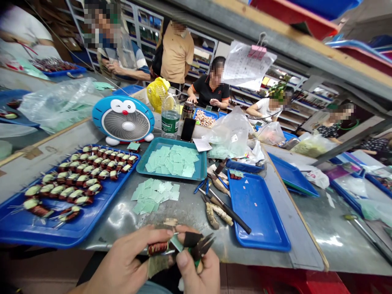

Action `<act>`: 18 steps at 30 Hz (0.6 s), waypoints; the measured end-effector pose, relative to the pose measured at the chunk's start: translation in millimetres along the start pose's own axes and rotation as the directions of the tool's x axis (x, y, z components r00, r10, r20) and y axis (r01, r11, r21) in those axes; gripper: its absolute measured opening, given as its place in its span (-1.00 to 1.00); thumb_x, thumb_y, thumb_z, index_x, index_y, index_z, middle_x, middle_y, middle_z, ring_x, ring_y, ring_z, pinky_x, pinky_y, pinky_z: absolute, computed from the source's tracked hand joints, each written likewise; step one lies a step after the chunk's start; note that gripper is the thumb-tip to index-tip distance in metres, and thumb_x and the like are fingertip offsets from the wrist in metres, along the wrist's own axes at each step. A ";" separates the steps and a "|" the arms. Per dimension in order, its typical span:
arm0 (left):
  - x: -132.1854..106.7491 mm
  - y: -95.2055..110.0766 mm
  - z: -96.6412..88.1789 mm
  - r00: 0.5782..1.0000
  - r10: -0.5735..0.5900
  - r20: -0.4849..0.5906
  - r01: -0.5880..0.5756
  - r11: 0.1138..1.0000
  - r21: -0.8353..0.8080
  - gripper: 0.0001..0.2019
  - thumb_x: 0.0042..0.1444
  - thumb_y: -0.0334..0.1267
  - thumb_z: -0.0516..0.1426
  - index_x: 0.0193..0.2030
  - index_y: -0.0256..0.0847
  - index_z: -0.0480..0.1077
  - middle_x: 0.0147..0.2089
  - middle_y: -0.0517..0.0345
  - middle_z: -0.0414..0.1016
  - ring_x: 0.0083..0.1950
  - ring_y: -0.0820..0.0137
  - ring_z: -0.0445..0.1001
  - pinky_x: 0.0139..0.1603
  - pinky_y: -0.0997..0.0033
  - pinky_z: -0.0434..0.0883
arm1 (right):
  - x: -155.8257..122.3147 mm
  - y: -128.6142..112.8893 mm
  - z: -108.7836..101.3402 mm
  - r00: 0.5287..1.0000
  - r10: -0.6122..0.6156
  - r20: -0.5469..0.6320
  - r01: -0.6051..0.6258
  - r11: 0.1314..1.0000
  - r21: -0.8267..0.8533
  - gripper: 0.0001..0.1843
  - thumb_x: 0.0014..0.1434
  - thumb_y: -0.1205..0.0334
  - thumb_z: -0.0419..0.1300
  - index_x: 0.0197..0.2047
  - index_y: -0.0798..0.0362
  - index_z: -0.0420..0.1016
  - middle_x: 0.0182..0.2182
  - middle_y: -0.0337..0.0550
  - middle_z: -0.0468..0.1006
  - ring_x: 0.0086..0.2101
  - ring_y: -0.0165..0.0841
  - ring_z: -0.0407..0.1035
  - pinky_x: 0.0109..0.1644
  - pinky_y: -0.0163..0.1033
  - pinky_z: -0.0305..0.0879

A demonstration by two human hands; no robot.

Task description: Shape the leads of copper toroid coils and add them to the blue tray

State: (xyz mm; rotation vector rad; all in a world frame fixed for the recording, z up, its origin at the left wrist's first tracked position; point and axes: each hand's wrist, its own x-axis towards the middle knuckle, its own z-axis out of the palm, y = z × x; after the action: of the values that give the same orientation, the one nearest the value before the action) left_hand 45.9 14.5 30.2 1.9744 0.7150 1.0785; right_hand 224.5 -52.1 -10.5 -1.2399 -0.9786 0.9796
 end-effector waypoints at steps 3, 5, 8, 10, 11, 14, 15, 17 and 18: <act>-0.4 -4.2 1.5 0.993 0.116 -0.031 -0.111 0.984 0.141 -0.77 0.35 -0.19 0.22 0.12 0.04 0.44 -0.25 0.27 0.62 -0.30 0.48 0.62 -0.25 0.62 0.50 | 0.6 -3.3 0.7 0.999 0.045 -0.017 -0.045 0.999 0.000 -0.48 0.09 -0.08 0.43 -0.13 0.24 0.64 -0.03 0.14 0.57 -0.13 -0.29 0.57 -0.09 -0.33 0.60; -0.4 -6.9 1.3 0.987 0.158 -0.037 -0.147 0.967 0.206 -0.81 0.39 -0.13 0.16 0.09 -0.01 0.43 -0.27 0.23 0.61 -0.31 0.45 0.61 -0.28 0.60 0.51 | 0.1 -6.4 -2.3 0.995 0.103 0.003 -0.103 0.995 -0.014 -0.47 0.04 -0.03 0.47 -0.08 0.25 0.64 -0.03 0.14 0.57 -0.14 -0.30 0.57 -0.08 -0.35 0.59; -0.2 -9.4 0.6 0.982 0.176 -0.074 -0.153 0.957 0.246 -0.84 0.42 -0.13 0.12 0.06 -0.04 0.43 -0.28 0.19 0.55 -0.34 0.44 0.56 -0.34 0.60 0.50 | -2.5 -5.6 -7.9 0.982 0.188 -0.024 -0.187 0.982 0.030 -0.41 0.02 -0.03 0.49 -0.01 0.23 0.63 -0.08 0.11 0.59 -0.15 -0.31 0.58 -0.06 -0.35 0.60; -0.8 -11.1 1.4 0.977 0.190 -0.099 -0.158 0.951 0.266 -0.87 0.43 -0.22 0.10 0.04 -0.04 0.41 -0.30 0.19 0.50 -0.36 0.43 0.54 -0.38 0.58 0.48 | -4.7 -0.1 -8.5 0.970 0.234 -0.070 -0.224 0.966 0.128 -0.35 0.05 -0.09 0.46 0.06 0.21 0.59 -0.09 0.11 0.60 -0.15 -0.31 0.58 -0.04 -0.30 0.60; -1.3 -12.1 2.3 0.974 0.203 -0.104 -0.168 0.947 0.274 -0.86 0.41 -0.29 0.09 0.04 -0.05 0.40 -0.30 0.18 0.49 -0.36 0.42 0.52 -0.39 0.57 0.47 | -5.7 3.2 -7.2 0.964 0.257 -0.074 -0.239 0.952 0.191 -0.31 0.07 -0.12 0.44 0.11 0.20 0.56 -0.07 0.11 0.59 -0.15 -0.30 0.58 -0.02 -0.26 0.60; -3.6 -15.8 5.5 0.969 0.236 -0.074 -0.202 0.928 0.312 -0.72 0.32 -0.45 0.09 0.09 -0.08 0.40 -0.31 0.18 0.45 -0.39 0.42 0.49 -0.38 0.55 0.46 | -9.1 8.6 1.6 0.945 0.325 0.010 -0.309 0.886 0.347 -0.23 0.04 -0.14 0.46 0.18 0.17 0.49 0.02 0.16 0.55 -0.07 -0.24 0.57 0.06 -0.16 0.60; -4.3 -16.9 6.0 0.967 0.247 -0.056 -0.215 0.918 0.334 -0.67 0.29 -0.48 0.10 0.12 -0.09 0.41 -0.31 0.18 0.44 -0.39 0.42 0.48 -0.37 0.53 0.46 | -10.7 7.8 4.9 0.941 0.339 0.007 -0.316 0.870 0.378 -0.22 0.02 -0.12 0.48 0.19 0.16 0.48 0.04 0.14 0.54 -0.03 -0.24 0.56 0.10 -0.15 0.58; -4.7 -18.2 5.7 0.958 0.285 -0.026 -0.254 0.889 0.382 -0.61 0.27 -0.51 0.11 0.17 -0.09 0.43 -0.31 0.14 0.44 -0.37 0.39 0.48 -0.34 0.49 0.45 | -14.5 3.0 9.8 0.936 0.348 -0.053 -0.301 0.868 0.394 -0.19 0.00 -0.11 0.49 0.22 0.15 0.48 0.01 0.11 0.56 0.00 -0.25 0.55 0.13 -0.18 0.57; -4.4 -18.4 4.9 0.950 0.313 -0.019 -0.280 0.873 0.399 -0.61 0.28 -0.50 0.11 0.18 -0.09 0.44 -0.31 0.12 0.45 -0.35 0.37 0.49 -0.32 0.46 0.46 | -16.6 -0.2 10.7 0.937 0.341 -0.079 -0.288 0.879 0.379 -0.18 0.00 -0.12 0.50 0.23 0.15 0.48 -0.02 0.10 0.57 -0.01 -0.25 0.55 0.13 -0.19 0.58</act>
State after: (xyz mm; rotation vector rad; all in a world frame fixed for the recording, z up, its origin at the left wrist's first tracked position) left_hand 45.9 19.6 11.4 2.4571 0.7304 1.2819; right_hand 209.5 -65.0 -10.4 -1.1535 -0.4570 1.2434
